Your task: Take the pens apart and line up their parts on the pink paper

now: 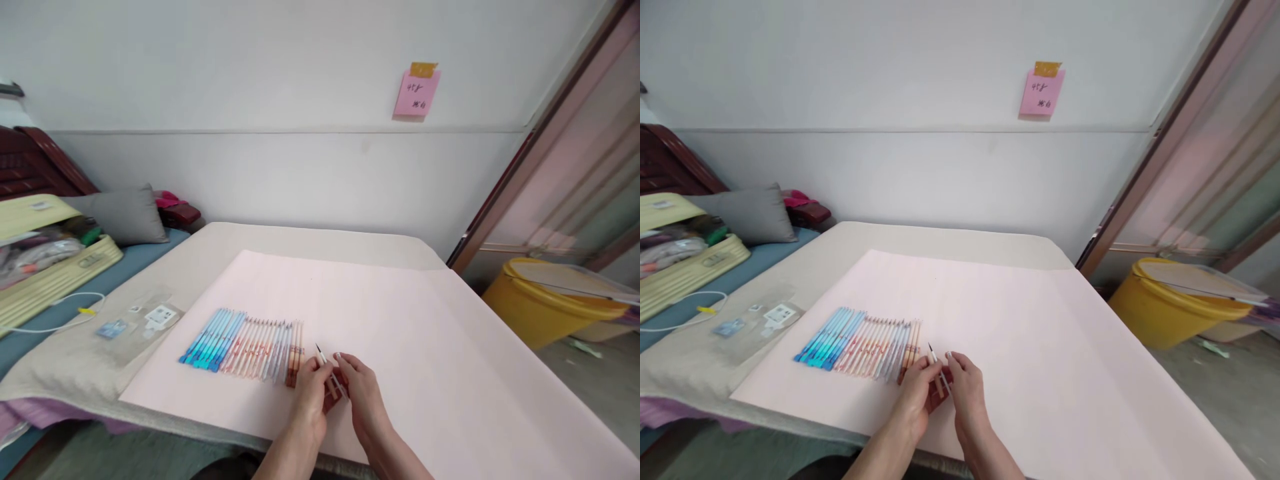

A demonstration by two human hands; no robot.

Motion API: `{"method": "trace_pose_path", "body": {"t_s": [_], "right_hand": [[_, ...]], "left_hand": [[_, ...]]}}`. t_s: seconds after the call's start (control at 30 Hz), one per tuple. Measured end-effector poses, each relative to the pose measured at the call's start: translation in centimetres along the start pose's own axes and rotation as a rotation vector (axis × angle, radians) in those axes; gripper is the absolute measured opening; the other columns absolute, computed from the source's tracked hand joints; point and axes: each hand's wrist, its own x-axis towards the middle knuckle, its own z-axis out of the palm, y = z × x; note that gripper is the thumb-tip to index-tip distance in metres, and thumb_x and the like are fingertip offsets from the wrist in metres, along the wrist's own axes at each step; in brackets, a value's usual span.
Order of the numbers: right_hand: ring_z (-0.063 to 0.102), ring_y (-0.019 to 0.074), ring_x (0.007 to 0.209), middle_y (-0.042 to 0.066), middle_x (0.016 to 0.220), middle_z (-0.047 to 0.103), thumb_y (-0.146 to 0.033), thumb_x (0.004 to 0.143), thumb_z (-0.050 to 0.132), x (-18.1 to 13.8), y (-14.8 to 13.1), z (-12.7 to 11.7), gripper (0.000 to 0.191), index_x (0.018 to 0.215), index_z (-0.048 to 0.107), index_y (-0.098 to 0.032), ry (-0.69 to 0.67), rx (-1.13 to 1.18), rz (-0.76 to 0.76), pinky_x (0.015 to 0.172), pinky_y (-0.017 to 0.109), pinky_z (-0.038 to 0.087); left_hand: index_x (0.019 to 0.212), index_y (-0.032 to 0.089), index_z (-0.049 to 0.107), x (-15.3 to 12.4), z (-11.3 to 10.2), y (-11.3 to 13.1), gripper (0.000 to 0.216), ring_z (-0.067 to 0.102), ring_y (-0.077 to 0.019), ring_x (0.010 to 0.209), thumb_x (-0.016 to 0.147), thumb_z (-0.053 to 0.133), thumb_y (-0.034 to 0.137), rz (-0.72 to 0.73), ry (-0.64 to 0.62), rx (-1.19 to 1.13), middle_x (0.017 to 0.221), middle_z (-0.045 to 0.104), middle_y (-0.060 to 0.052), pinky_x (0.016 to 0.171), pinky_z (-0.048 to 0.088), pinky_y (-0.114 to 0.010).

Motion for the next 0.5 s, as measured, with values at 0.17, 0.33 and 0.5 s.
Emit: {"method": "trace_pose_path", "body": {"t_s": [0.17,0.33,0.5], "right_hand": [[0.05,0.0142,0.057,0.001,0.06,0.055,-0.03,0.065,0.055,-0.46,0.11,0.21,0.016,0.068,0.058,-0.015,-0.164,0.062,-0.014,0.051,0.023,0.038],[0.05,0.0126,0.058,0.0,0.064,0.058,-0.023,0.066,0.053,-0.57,-0.15,-0.25,0.016,0.075,0.062,-0.014,-0.237,0.048,-0.063,0.051,0.022,0.036],[0.058,0.0177,0.075,0.004,0.079,0.067,-0.025,0.068,0.058,-0.19,0.11,-0.52,0.029,0.094,0.066,-0.014,-0.263,0.129,-0.018,0.067,0.026,0.043]], "left_hand": [[0.068,0.017,0.053,0.27,-0.15,-0.48,0.02,0.052,-0.0105,0.05,0.061,0.068,0.029,0.011,-0.014,-0.034,0.054,0.052,0.003,0.049,0.036,-0.022],[0.077,0.016,0.058,0.41,-0.3,-0.5,0.024,0.051,-0.0091,0.051,0.064,0.067,0.033,-0.002,-0.087,-0.007,0.056,0.053,0.002,0.05,0.035,-0.02],[0.077,0.015,0.057,0.51,-0.27,-0.12,0.021,0.053,-0.0096,0.052,0.065,0.067,0.029,-0.001,-0.104,-0.038,0.058,0.054,0.002,0.051,0.037,-0.021]]}}
